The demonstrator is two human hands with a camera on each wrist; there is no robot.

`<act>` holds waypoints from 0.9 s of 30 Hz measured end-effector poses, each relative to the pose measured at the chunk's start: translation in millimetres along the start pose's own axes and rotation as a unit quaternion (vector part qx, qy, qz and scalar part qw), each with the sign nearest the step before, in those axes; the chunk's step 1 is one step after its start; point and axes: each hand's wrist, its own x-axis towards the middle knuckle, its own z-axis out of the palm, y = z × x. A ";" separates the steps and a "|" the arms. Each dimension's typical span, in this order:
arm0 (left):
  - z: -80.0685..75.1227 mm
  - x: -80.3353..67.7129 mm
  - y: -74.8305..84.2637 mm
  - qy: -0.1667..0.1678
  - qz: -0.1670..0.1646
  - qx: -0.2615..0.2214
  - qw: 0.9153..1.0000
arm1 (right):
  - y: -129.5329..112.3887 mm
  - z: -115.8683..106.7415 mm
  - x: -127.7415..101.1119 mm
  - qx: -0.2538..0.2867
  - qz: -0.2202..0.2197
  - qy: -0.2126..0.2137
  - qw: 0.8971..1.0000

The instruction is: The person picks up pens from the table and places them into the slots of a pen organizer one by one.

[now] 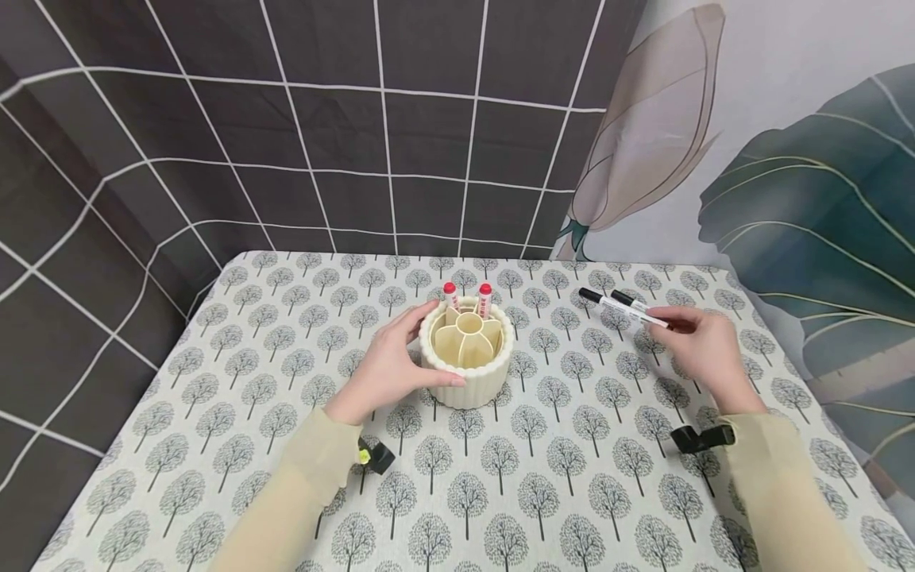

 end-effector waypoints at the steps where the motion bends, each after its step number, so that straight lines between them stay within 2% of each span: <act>1: 0.0 0.0 -0.2 0.000 0.001 -0.001 1.000 | -2.6 -0.6 0.1 0.004 -0.004 0.007 1.000; 9: -0.3 -0.4 0.6 -0.001 0.002 -0.003 1.000 | -26.9 -6.2 -2.4 0.013 -0.022 0.038 0.999; 17: -0.3 -0.7 1.4 0.000 0.004 -0.005 1.000 | -54.1 -9.7 -3.8 0.051 -0.051 0.065 0.995; 21: -0.2 -0.4 0.5 0.001 0.006 -0.007 1.000 | -70.5 -12.2 -4.1 0.073 -0.076 0.078 0.991; 27: -0.4 -0.4 1.0 0.001 0.002 -0.005 1.000 | -101.5 -14.5 -5.3 0.106 -0.138 0.095 0.980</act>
